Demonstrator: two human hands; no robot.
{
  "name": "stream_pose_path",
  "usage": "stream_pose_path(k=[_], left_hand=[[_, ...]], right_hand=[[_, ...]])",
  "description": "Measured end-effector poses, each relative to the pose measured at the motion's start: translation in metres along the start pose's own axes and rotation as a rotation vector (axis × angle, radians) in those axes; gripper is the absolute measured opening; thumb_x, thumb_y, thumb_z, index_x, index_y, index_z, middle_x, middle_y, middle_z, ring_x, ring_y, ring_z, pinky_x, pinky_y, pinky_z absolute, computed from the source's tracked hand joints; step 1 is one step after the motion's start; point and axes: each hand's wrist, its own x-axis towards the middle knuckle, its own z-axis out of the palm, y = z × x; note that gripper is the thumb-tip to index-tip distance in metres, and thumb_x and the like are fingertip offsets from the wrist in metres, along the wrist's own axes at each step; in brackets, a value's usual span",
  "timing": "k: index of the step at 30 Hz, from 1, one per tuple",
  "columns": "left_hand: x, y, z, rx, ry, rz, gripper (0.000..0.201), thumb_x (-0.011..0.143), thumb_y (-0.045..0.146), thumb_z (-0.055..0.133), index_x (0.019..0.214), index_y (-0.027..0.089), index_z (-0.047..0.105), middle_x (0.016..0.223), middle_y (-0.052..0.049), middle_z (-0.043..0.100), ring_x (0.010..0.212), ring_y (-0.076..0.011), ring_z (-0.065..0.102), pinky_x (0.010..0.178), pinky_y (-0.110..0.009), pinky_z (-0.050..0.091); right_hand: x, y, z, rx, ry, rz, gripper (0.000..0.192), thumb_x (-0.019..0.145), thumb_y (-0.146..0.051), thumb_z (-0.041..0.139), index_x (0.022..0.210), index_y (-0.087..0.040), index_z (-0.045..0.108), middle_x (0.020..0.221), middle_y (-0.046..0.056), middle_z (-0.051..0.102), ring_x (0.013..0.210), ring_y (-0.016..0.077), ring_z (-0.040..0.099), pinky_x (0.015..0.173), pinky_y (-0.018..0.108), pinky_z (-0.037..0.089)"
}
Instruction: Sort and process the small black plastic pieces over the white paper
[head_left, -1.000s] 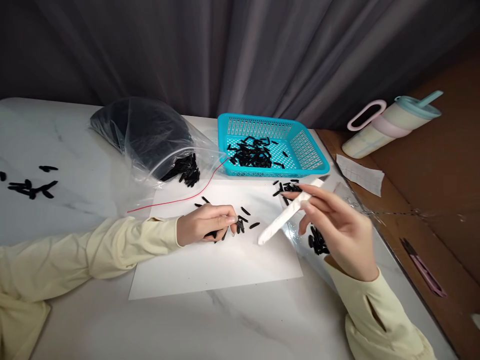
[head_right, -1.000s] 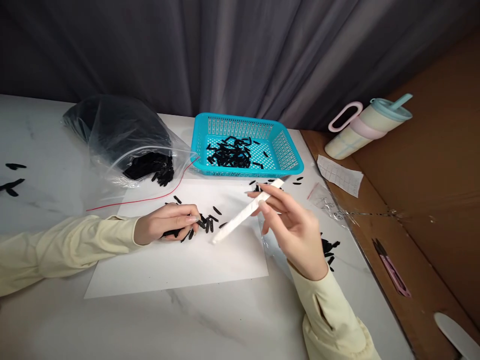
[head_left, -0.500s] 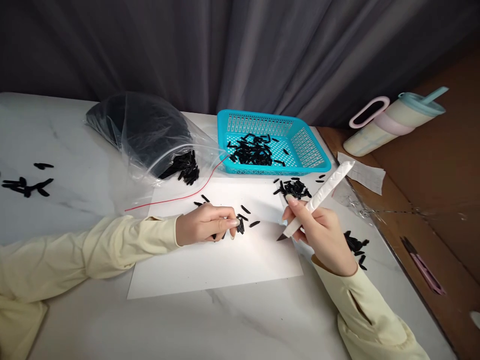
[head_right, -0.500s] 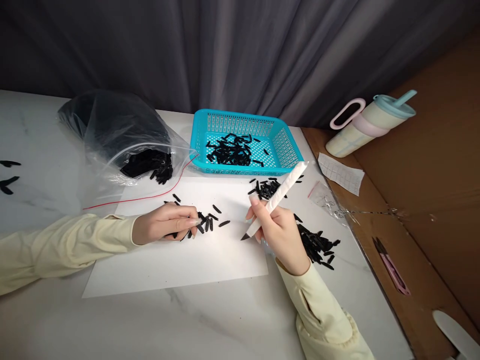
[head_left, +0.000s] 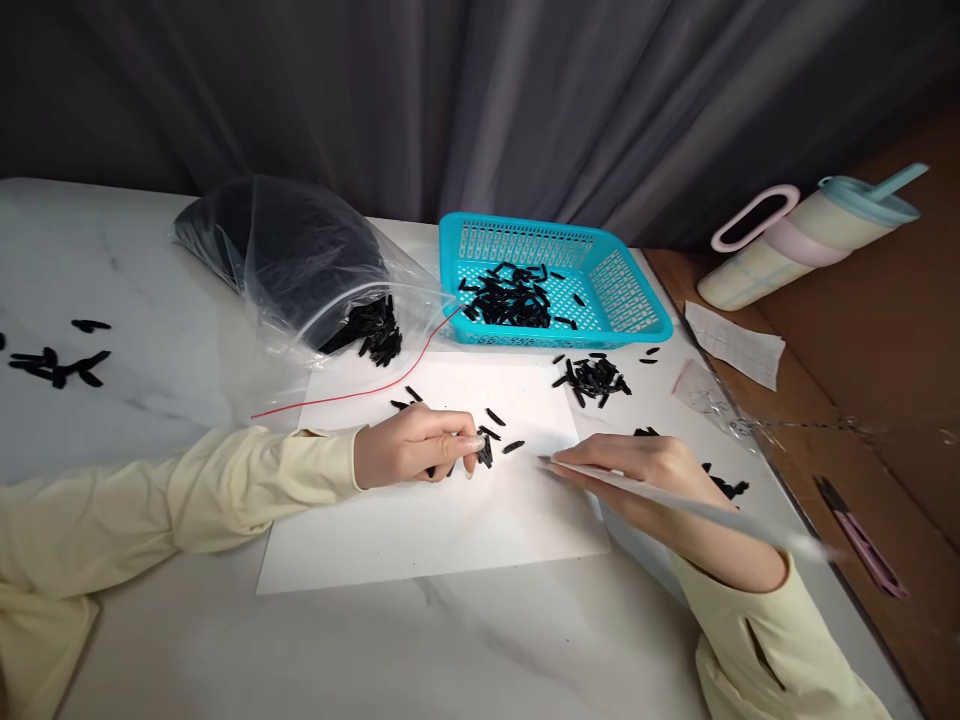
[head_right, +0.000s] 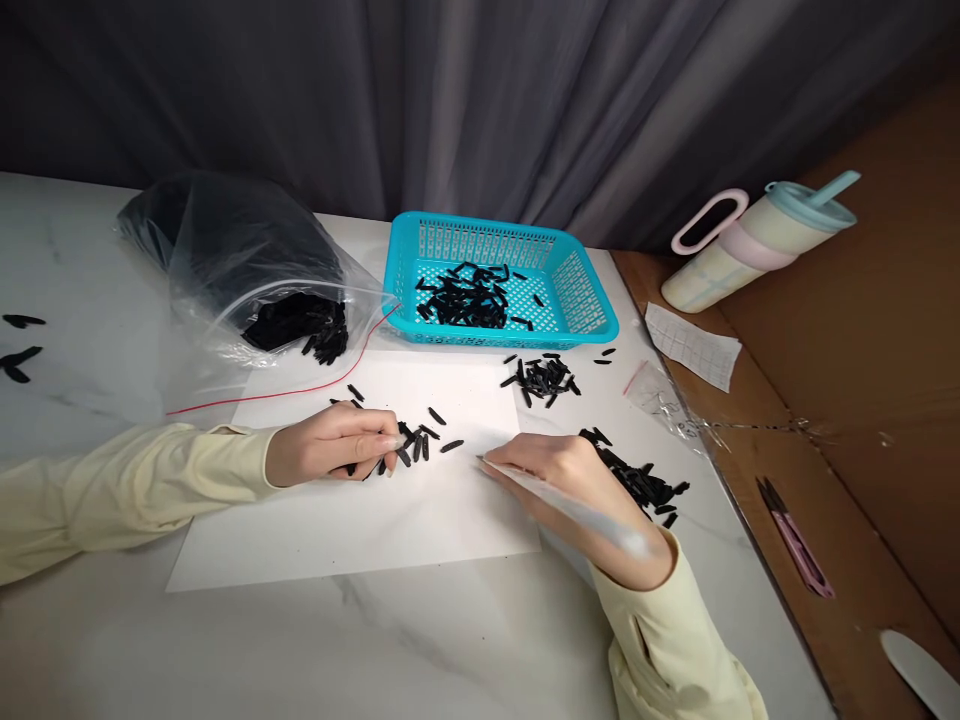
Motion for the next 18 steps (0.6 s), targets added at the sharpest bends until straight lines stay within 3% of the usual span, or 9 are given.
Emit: stream_pose_path(k=[6,10,18], left_hand=[[0.0,0.0,0.0,0.044,0.011,-0.008,0.032,0.086,0.039,0.044,0.068,0.015,0.053,0.045,0.007,0.041,0.041,-0.0065,0.035,0.046,-0.022,0.03],[0.001,-0.001,0.001,0.084,0.03,0.021,0.032,0.087,0.037,0.043,0.068,0.015,0.055,0.044,0.006,0.041,0.045,-0.008,0.042,0.049,-0.021,0.034],[0.001,-0.002,0.001,0.131,0.037,0.038,0.031,0.088,0.035,0.041,0.068,0.015,0.055,0.045,0.006,0.043,0.046,-0.0082,0.044,0.051,-0.021,0.035]], right_hand=[[0.005,-0.03,0.013,0.326,0.213,0.227,0.011,0.079,-0.024,0.063,0.069,-0.021,0.067,0.091,0.004,0.073,0.078,0.0211,0.07,0.07,0.029,0.057],[0.01,-0.041,0.026,0.543,0.197,0.255,0.013,0.078,-0.021,0.064,0.065,-0.019,0.064,0.094,0.005,0.073,0.074,0.0192,0.071,0.067,0.028,0.058],[0.01,-0.042,0.03,0.635,0.22,0.268,0.021,0.079,-0.02,0.063,0.059,-0.019,0.056,0.092,0.005,0.073,0.072,0.0172,0.07,0.066,0.025,0.056]])
